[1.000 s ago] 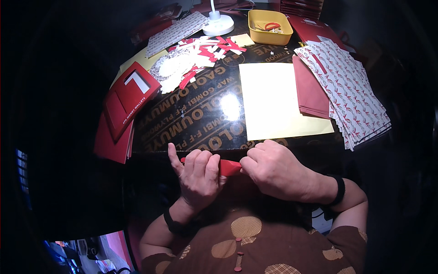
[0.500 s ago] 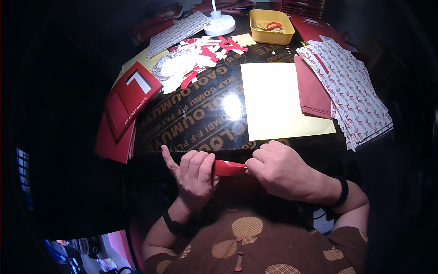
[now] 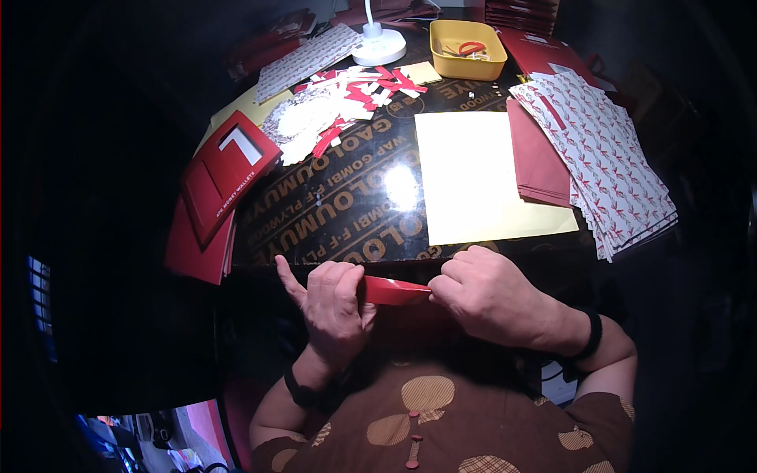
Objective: The person assembles red cardboard folders by hand, folding the flaps inward and securing them to form a pocketed wallet or folder.
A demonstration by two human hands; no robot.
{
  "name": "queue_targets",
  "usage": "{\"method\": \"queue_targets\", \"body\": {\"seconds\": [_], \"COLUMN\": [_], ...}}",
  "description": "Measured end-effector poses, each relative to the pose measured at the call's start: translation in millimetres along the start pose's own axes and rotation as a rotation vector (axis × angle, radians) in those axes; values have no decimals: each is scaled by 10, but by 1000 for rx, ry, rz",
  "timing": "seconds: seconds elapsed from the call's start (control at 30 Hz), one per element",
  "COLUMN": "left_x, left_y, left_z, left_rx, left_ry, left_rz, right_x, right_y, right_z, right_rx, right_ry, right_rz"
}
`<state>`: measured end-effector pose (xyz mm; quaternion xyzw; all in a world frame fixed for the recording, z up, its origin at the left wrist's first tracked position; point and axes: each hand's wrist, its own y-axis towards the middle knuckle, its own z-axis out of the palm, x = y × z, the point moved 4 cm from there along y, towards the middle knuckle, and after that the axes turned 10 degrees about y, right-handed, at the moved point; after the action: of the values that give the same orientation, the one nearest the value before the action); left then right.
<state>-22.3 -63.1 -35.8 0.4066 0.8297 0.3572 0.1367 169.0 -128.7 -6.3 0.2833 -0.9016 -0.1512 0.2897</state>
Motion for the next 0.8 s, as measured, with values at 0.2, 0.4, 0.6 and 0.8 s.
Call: {"method": "queue_targets", "body": {"seconds": [0.2,0.4,0.6,0.8], "left_x": [22,28,49,42], "left_y": [-20,-19,-40,-51], "left_z": [-2,2,-17,-8], "left_rx": [-13,-11,5,-6], "left_ry": [0,-18,-15,14], "left_rz": [-35,-26,-10,13], "right_x": [-7,11,13,16], "right_y": [-10,-21,-25,-11], "right_z": [-1,-6,0,5], "right_rx": [-4,19,-1,10], "right_ry": [8,-20,-10,-10], "right_rz": [-9,-15,-29,-22]}}
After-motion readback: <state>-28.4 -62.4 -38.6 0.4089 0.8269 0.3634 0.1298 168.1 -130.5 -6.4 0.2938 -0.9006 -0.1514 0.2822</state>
